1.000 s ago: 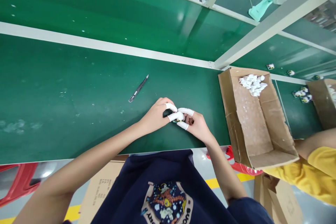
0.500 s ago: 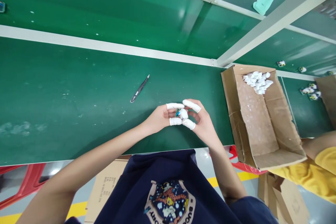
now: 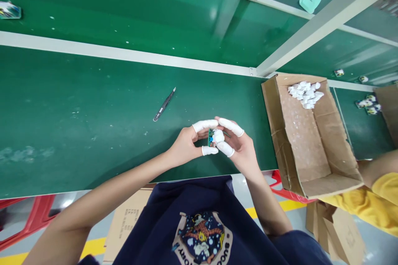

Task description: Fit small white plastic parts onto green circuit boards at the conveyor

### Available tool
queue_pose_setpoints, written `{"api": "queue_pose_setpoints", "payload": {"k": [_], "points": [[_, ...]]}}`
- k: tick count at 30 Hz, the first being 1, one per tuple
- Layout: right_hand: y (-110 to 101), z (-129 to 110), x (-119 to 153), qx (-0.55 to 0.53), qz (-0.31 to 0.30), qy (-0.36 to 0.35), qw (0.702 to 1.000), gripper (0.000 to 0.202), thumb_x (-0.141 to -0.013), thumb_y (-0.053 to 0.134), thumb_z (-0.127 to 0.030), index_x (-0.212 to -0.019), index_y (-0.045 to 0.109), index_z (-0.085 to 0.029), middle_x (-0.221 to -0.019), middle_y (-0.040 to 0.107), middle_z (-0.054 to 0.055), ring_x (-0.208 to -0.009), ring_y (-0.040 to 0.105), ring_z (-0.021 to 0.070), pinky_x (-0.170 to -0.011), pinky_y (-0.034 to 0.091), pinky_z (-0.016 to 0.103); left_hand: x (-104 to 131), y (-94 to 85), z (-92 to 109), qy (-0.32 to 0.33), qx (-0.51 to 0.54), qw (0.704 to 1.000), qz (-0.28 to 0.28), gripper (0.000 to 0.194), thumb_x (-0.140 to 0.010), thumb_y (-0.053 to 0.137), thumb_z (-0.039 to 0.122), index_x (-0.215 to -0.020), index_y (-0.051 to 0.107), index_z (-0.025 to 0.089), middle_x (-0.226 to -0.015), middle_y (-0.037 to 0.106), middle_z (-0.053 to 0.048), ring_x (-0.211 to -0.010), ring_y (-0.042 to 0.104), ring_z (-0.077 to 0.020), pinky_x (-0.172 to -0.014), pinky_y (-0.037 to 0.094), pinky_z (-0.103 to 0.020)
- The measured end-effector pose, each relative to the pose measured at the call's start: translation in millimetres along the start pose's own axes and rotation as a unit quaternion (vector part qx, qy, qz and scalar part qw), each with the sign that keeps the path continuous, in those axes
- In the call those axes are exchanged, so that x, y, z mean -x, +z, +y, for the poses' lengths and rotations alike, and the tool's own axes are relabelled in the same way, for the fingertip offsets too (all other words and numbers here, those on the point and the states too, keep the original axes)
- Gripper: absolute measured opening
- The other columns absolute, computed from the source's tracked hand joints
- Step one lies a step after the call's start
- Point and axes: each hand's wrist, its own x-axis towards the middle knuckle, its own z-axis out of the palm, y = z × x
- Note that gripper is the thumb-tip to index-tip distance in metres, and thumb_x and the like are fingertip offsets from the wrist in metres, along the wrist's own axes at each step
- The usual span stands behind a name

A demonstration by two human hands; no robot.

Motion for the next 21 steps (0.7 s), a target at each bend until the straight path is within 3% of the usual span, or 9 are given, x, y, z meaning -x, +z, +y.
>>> {"api": "queue_pose_setpoints", "payload": {"k": [5, 11, 15, 18, 21], "points": [[0.0, 2.9, 3.4, 0.071, 0.041, -0.097, 0.992, 0.031, -0.08, 0.071, -0.03, -0.11, 0.064, -0.031, -0.126, 0.052, 0.007, -0.122, 0.051, 0.0254, -0.1, 0.048, 0.048, 3.8, 0.8, 6.3, 0.01, -0.038, 0.999, 0.005, 0.069, -0.068, 0.08, 0.029, -0.128, 0.045, 0.021, -0.12, 0.066, -0.012, -0.114, 0.062, -0.0257, -0.102, 0.05, -0.041], [3.6, -4.0, 1.8, 0.064, 0.021, -0.099, 0.993, 0.021, -0.082, 0.069, -0.027, -0.102, 0.064, -0.029, -0.116, 0.053, 0.006, -0.111, 0.056, 0.0225, -0.096, 0.05, 0.043, 8.2, -1.4, 2.3, 0.054, -0.119, 0.991, 0.02, 0.066, -0.069, 0.079, 0.036, -0.126, 0.05, 0.02, -0.117, 0.068, -0.01, -0.108, 0.066, -0.0236, -0.099, 0.052, -0.036], [2.9, -1.6, 1.2, 0.052, -0.002, -0.091, 0.994, 0.022, -0.083, 0.067, -0.032, -0.105, 0.061, -0.029, -0.121, 0.05, 0.007, -0.117, 0.054, 0.0236, -0.098, 0.049, 0.044, 9.5, -1.7, 0.6, 0.07, -0.171, 0.982, 0.037, 0.065, -0.07, 0.077, 0.042, -0.126, 0.051, 0.02, -0.118, 0.068, -0.01, -0.107, 0.067, -0.0233, -0.096, 0.054, -0.035], [4.3, 0.2, 3.9, 0.06, 0.017, -0.088, 0.994, 0.046, -0.08, 0.069, -0.046, -0.121, 0.055, -0.03, -0.13, 0.045, 0.009, -0.123, 0.049, 0.0276, -0.1, 0.048, 0.047, 9.4, -2.3, 1.5, 0.096, -0.256, 0.957, 0.094, 0.06, -0.073, 0.075, 0.041, -0.125, 0.051, 0.022, -0.119, 0.068, -0.009, -0.11, 0.065, -0.0232, -0.099, 0.053, -0.035], [12.7, -1.1, 5.9, 0.12, 0.1, -0.107, 0.982, 0.051, -0.077, 0.073, -0.043, -0.123, 0.056, -0.029, -0.125, 0.05, 0.009, -0.12, 0.05, 0.0271, -0.101, 0.045, 0.047, 8.1, -5.7, 1.7, 0.178, -0.342, 0.914, 0.124, 0.053, -0.079, 0.071, 0.033, -0.127, 0.05, 0.023, -0.12, 0.068, -0.007, -0.113, 0.064, -0.0221, -0.101, 0.052, -0.036]]}}
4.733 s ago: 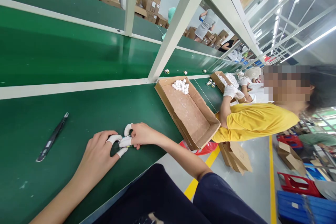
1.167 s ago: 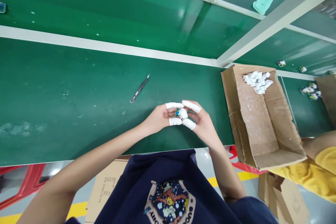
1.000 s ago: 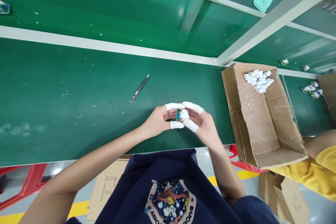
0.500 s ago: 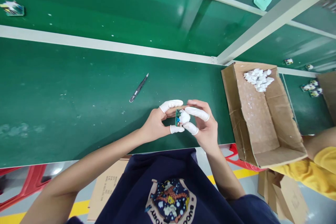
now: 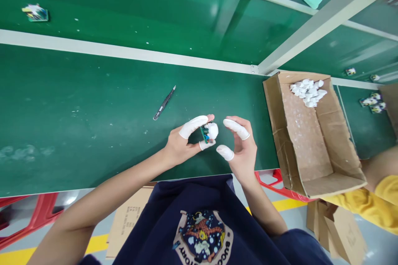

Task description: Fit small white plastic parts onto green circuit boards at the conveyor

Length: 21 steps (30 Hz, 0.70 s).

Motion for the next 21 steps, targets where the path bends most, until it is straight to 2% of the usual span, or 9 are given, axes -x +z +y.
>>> {"api": "queue_pose_setpoints", "payload": {"k": [2, 4, 7, 10, 12, 15, 18, 21], "points": [[9.6, -4.1, 1.0, 0.027, 0.039, -0.004, 0.999, 0.042, -0.077, 0.074, -0.035, -0.117, 0.061, -0.029, -0.116, 0.055, 0.007, -0.113, 0.054, 0.0244, -0.098, 0.047, 0.044, -1.3, -2.0, -2.8, 0.085, -0.033, 0.996, 0.019, 0.051, -0.082, 0.068, 0.029, -0.13, 0.048, 0.023, -0.123, 0.066, -0.007, -0.114, 0.063, -0.0216, -0.099, 0.054, -0.036], [21.9, -7.8, 1.4, 0.013, 0.066, 0.007, 0.998, 0.035, -0.079, 0.072, -0.029, -0.113, 0.063, -0.028, -0.11, 0.058, 0.006, -0.106, 0.057, 0.022, -0.093, 0.05, 0.041, -2.5, -4.0, -5.2, 0.144, -0.047, 0.988, 0.028, 0.054, -0.084, 0.065, 0.024, -0.134, 0.045, 0.023, -0.126, 0.064, -0.008, -0.118, 0.06, -0.0214, -0.098, 0.055, -0.035], [40.4, -9.4, 1.8, -0.046, 0.11, 0.021, 0.993, 0.026, -0.082, 0.067, -0.025, -0.108, 0.064, -0.028, -0.105, 0.058, 0.004, -0.101, 0.059, 0.0196, -0.088, 0.052, 0.039, -3.9, -5.4, -7.4, 0.182, -0.055, 0.981, 0.048, 0.059, -0.085, 0.064, 0.02, -0.139, 0.041, 0.022, -0.128, 0.062, -0.01, -0.123, 0.056, -0.0214, -0.099, 0.055, -0.035], [51.6, -3.6, 0.9, -0.133, 0.132, 0.021, 0.982, 0.025, -0.081, 0.067, -0.019, -0.104, 0.066, -0.029, -0.103, 0.057, 0.002, -0.097, 0.06, 0.0178, -0.084, 0.053, 0.037, -4.5, -2.1, -8.2, 0.209, -0.048, 0.973, 0.082, 0.061, -0.084, 0.066, 0.019, -0.139, 0.041, 0.022, -0.127, 0.063, -0.01, -0.123, 0.056, -0.0218, -0.099, 0.054, -0.035], [51.7, 3.9, -1.3, -0.185, 0.124, 0.031, 0.974, 0.026, -0.08, 0.067, -0.016, -0.103, 0.067, -0.03, -0.103, 0.057, 0.001, -0.096, 0.061, 0.0168, -0.084, 0.053, 0.036, -4.4, 1.9, -7.6, 0.174, -0.011, 0.982, 0.078, 0.067, -0.082, 0.066, 0.017, -0.142, 0.036, 0.024, -0.13, 0.061, -0.01, -0.125, 0.055, -0.0221, -0.102, 0.052, -0.038], [40.0, 14.5, -5.6, -0.195, 0.11, 0.038, 0.974, 0.026, -0.08, 0.067, -0.017, -0.103, 0.067, -0.03, -0.103, 0.056, 0.001, -0.097, 0.06, 0.017, -0.087, 0.052, 0.038, -4.5, 6.3, -4.9, 0.046, 0.13, 0.99, 0.019, 0.08, -0.079, 0.071, 0.02, -0.145, 0.027, 0.029, -0.141, 0.051, -0.012, -0.128, 0.052, -0.0247, -0.104, 0.05, -0.04], [22.2, 17.6, -7.8, -0.131, 0.081, 0.007, 0.988, 0.025, -0.079, 0.07, -0.021, -0.102, 0.067, -0.03, -0.105, 0.055, 0.003, -0.101, 0.059, 0.02, -0.091, 0.051, 0.043, -5.4, 6.2, -1.6, -0.083, 0.271, 0.957, -0.057, 0.07, -0.077, 0.074, 0.027, -0.139, 0.041, 0.027, -0.138, 0.054, -0.013, -0.124, 0.055, -0.0277, -0.099, 0.053, -0.039], [12.0, 14.1, -5.5, -0.105, 0.037, -0.022, 0.994, 0.032, -0.077, 0.073, -0.025, -0.108, 0.065, -0.031, -0.107, 0.054, 0.005, -0.103, 0.059, 0.0233, -0.092, 0.051, 0.046, -6.1, 4.8, 0.9, -0.148, 0.349, 0.922, -0.077, 0.054, -0.074, 0.076, 0.024, -0.125, 0.056, 0.023, -0.122, 0.066, -0.011, -0.112, 0.064, -0.0262, -0.094, 0.055, -0.036]]}}
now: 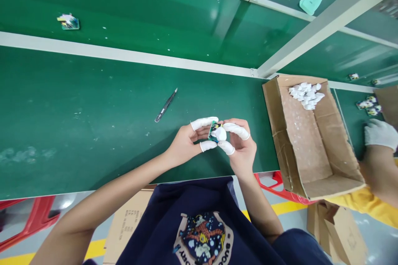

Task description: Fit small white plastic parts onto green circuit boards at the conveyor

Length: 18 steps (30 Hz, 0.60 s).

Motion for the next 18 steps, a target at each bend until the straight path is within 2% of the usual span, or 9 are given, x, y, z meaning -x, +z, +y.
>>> {"api": "queue_pose_setpoints", "payload": {"k": [3, 7, 10, 14, 18], "points": [[2.1, -4.1, 5.7, -0.007, 0.008, -0.002, 1.0, 0.035, -0.079, 0.071, -0.024, -0.112, 0.064, -0.033, -0.109, 0.054, 0.005, -0.104, 0.06, 0.0243, -0.092, 0.051, 0.048, -0.1, 1.6, 1.6, 0.002, 0.048, 0.999, 0.006, 0.05, -0.07, 0.078, 0.016, -0.116, 0.059, 0.022, -0.116, 0.069, -0.008, -0.105, 0.068, -0.0222, -0.09, 0.056, -0.031], [7.7, -3.7, 12.3, 0.022, 0.048, -0.034, 0.998, 0.032, -0.08, 0.07, -0.019, -0.107, 0.066, -0.035, -0.103, 0.056, 0.003, -0.104, 0.059, 0.0228, -0.102, 0.044, 0.052, -1.5, 3.6, 3.6, -0.004, 0.058, 0.998, -0.01, 0.046, -0.071, 0.077, 0.013, -0.112, 0.057, 0.021, -0.116, 0.068, -0.009, -0.107, 0.066, -0.021, -0.09, 0.055, -0.029], [5.8, -2.6, 13.5, 0.018, 0.039, -0.043, 0.998, 0.031, -0.08, 0.071, -0.025, -0.109, 0.065, -0.035, -0.104, 0.055, 0.003, -0.103, 0.06, 0.0228, -0.106, 0.041, 0.054, -2.1, 4.0, 5.4, 0.0, 0.055, 0.998, -0.025, 0.046, -0.072, 0.076, 0.015, -0.112, 0.057, 0.021, -0.114, 0.068, -0.009, -0.104, 0.067, -0.0198, -0.088, 0.055, -0.028], [3.0, -6.4, 11.3, -0.007, 0.001, -0.016, 1.0, 0.038, -0.079, 0.073, -0.033, -0.116, 0.062, -0.035, -0.113, 0.051, 0.005, -0.108, 0.056, 0.0244, -0.101, 0.046, 0.051, -0.9, 4.1, 7.3, -0.012, 0.034, 0.999, -0.018, 0.043, -0.071, 0.077, 0.02, -0.11, 0.058, 0.019, -0.107, 0.07, -0.008, -0.094, 0.07, -0.018, -0.083, 0.057, -0.027], [6.8, -11.9, 8.3, -0.014, 0.0, 0.005, 1.0, 0.027, -0.082, 0.068, -0.021, -0.105, 0.066, -0.034, -0.108, 0.054, 0.004, -0.105, 0.057, 0.0214, -0.093, 0.051, 0.044, -0.1, 3.4, 7.9, -0.02, -0.014, 1.0, -0.007, 0.043, -0.071, 0.076, 0.019, -0.111, 0.058, 0.019, -0.102, 0.071, -0.005, -0.09, 0.07, -0.0162, -0.084, 0.057, -0.027]]}}
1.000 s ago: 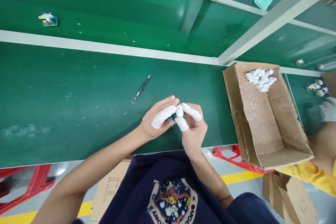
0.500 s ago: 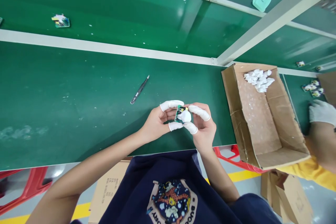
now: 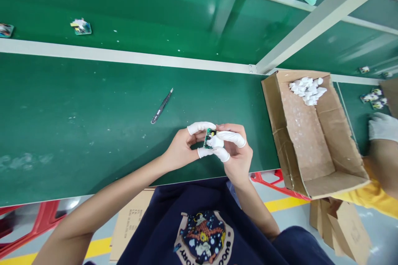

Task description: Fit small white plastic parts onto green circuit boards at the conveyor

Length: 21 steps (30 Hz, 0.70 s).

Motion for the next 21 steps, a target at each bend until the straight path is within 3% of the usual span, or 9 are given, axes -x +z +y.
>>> {"api": "queue_pose_setpoints", "payload": {"k": [7, 13, 17, 19, 21], "points": [[2.4, -1.3, -0.3, -0.041, -0.018, 0.019, 0.999, 0.034, -0.079, 0.07, -0.021, -0.109, 0.063, -0.034, -0.118, 0.051, 0.005, -0.113, 0.053, 0.022, -0.096, 0.049, 0.044, 0.2, -2.1, 2.6, 0.043, -0.085, 0.995, 0.022, 0.042, -0.071, 0.076, 0.023, -0.11, 0.061, 0.018, -0.107, 0.071, -0.007, -0.096, 0.07, -0.0199, -0.086, 0.058, -0.03], [3.3, -9.7, -2.7, -0.022, -0.027, 0.005, 0.999, 0.03, -0.08, 0.069, -0.021, -0.107, 0.065, -0.032, -0.115, 0.054, 0.005, -0.11, 0.054, 0.0223, -0.092, 0.051, 0.043, 3.9, -4.3, 5.9, 0.071, -0.149, 0.986, 0.019, 0.044, -0.072, 0.076, 0.026, -0.113, 0.062, 0.019, -0.11, 0.071, -0.007, -0.095, 0.07, -0.0196, -0.089, 0.057, -0.031], [2.0, -13.6, -4.0, 0.023, -0.026, 0.006, 0.999, 0.021, -0.08, 0.069, -0.02, -0.098, 0.068, -0.031, -0.11, 0.057, 0.004, -0.105, 0.057, 0.0212, -0.092, 0.051, 0.042, 2.9, -3.8, 6.8, 0.045, -0.09, 0.995, 0.021, 0.048, -0.068, 0.08, 0.026, -0.112, 0.063, 0.02, -0.109, 0.071, -0.007, -0.096, 0.069, -0.0207, -0.09, 0.056, -0.032], [-1.0, -12.3, -5.6, 0.009, -0.038, 0.022, 0.999, 0.028, -0.08, 0.07, -0.032, -0.107, 0.065, -0.032, -0.118, 0.057, 0.005, -0.111, 0.056, 0.0231, -0.094, 0.05, 0.043, 0.6, -3.9, 6.6, 0.009, -0.013, 1.0, 0.004, 0.049, -0.069, 0.08, 0.028, -0.114, 0.063, 0.021, -0.106, 0.071, -0.007, -0.094, 0.069, -0.021, -0.087, 0.057, -0.033], [-4.8, -10.1, -8.1, -0.034, -0.055, 0.062, 0.996, 0.048, -0.082, 0.065, -0.049, -0.126, 0.055, -0.033, -0.132, 0.053, 0.007, -0.117, 0.054, 0.0258, -0.093, 0.052, 0.045, -1.4, -4.2, 5.5, -0.044, 0.069, 0.996, -0.03, 0.049, -0.072, 0.077, 0.031, -0.117, 0.062, 0.021, -0.103, 0.071, -0.007, -0.09, 0.07, -0.0205, -0.083, 0.057, -0.033]]}}
